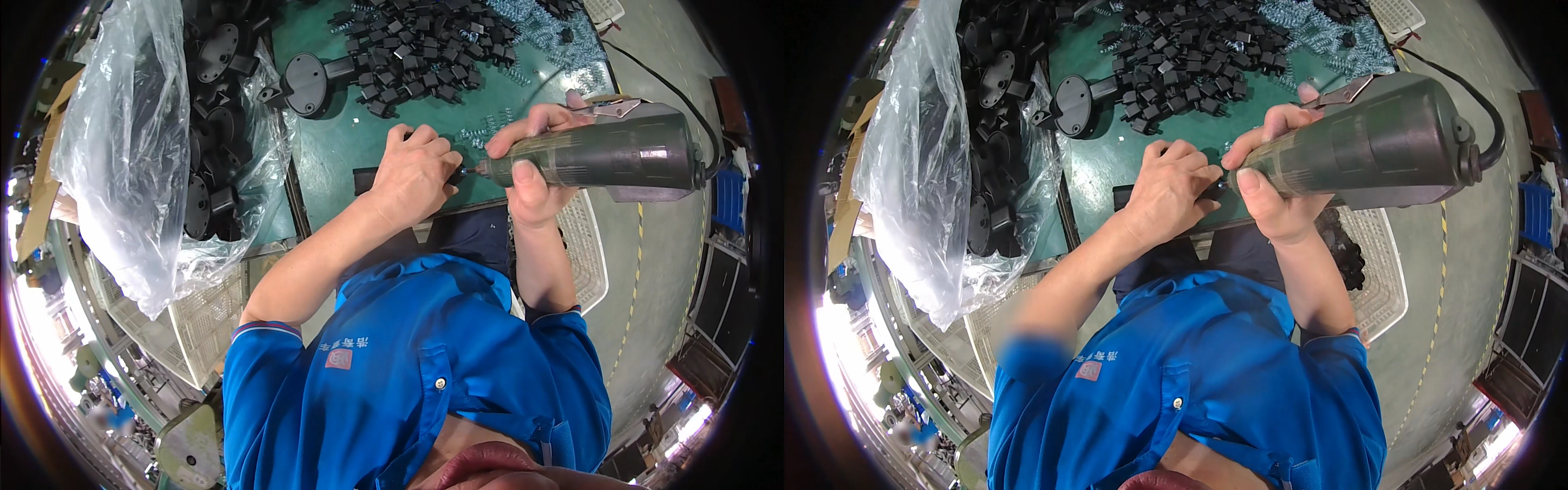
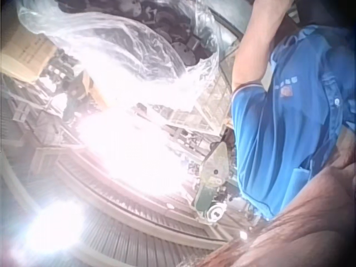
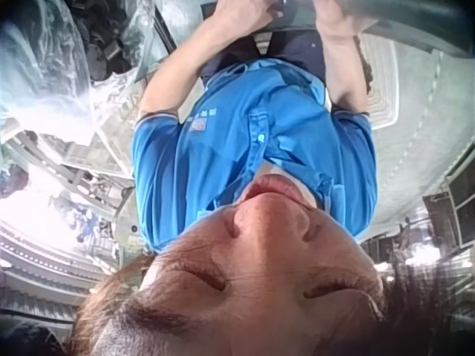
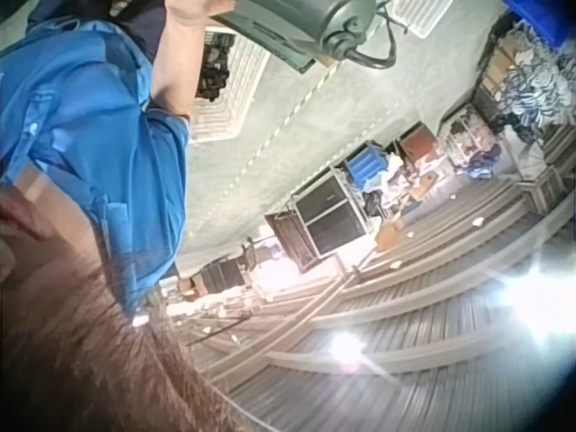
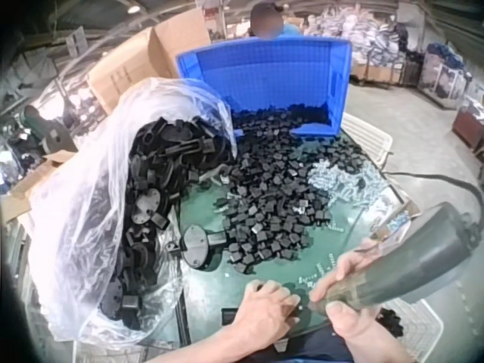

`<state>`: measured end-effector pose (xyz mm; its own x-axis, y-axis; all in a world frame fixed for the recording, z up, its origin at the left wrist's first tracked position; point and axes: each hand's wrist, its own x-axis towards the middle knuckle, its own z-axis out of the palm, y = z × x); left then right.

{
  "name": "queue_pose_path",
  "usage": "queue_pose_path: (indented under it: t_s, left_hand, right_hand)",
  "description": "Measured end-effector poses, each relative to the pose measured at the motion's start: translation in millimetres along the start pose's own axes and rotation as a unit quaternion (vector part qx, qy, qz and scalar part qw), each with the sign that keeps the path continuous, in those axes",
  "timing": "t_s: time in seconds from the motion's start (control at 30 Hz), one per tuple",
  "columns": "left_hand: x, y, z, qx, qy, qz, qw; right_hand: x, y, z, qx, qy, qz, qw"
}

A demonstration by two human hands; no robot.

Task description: The person repeatedly picks small black plastic components and screws from a green workbench, aligns them, and uses a corded power drill to fasten them together. Completed assemblies are placed into a white basket. A coworker briefly walks by carrying a red cloth.

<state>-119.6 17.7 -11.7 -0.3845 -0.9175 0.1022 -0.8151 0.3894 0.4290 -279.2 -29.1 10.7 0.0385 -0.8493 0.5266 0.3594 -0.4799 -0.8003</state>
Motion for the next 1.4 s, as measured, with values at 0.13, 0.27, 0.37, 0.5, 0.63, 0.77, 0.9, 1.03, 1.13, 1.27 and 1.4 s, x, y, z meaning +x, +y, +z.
queue_pose_path:
  t_s: [0.13, 0.27, 0.37, 0.5, 0.63, 0.77, 0.9, 1.03, 1.13, 1.27, 1.4]
  left_hand:
    - [-1, -2, 2, 0.003, 0.006, 0.005, 1.000]
    - [-1, -1, 1, 0.002, 0.010, 0.007, 1.000]
    - [-2, -3, 2, 0.009, 0.007, 0.010, 1.000]
    - [-3, -5, 7, 0.003, 0.033, 0.012, 0.999]
    - [-4, -5, 6, 0.000, 0.016, 0.010, 1.000]
    - [-3, -5, 2, 0.003, -0.006, 0.006, 1.000]
    - [-3, -5, 2, 0.007, -0.007, 0.011, 1.000]
    - [-4, -7, 6, 0.004, 0.009, 0.008, 1.000]
    - [-3, -9, 9, -0.014, 0.023, 0.021, 0.999]
    - [-7, 0, 5, -0.068, 0.042, 0.021, 0.997]
    - [-7, 24, -11, -0.616, -0.077, -0.134, 0.772]
  right_hand:
    - [-2, 4, 0, -0.017, -0.015, -0.001, 1.000]
    - [-3, 7, -2, -0.038, -0.059, -0.008, 0.998]
    - [-4, 15, -12, -0.124, -0.163, -0.051, 0.978]
    - [-6, 13, -9, -0.143, -0.187, -0.052, 0.970]
    - [-9, 18, -11, -0.137, -0.182, -0.038, 0.973]
    - [-10, 19, -13, -0.162, -0.202, -0.039, 0.965]
    - [-10, 19, -12, -0.158, -0.203, -0.041, 0.965]
    - [-2, 16, -10, -0.182, -0.237, -0.078, 0.951]
    - [-4, 2, 4, -0.084, -0.123, -0.017, 0.989]
    - [43, -57, -3, -0.140, -0.010, 0.088, 0.986]
    - [68, -20, -77, -0.504, -0.065, 0.041, 0.860]
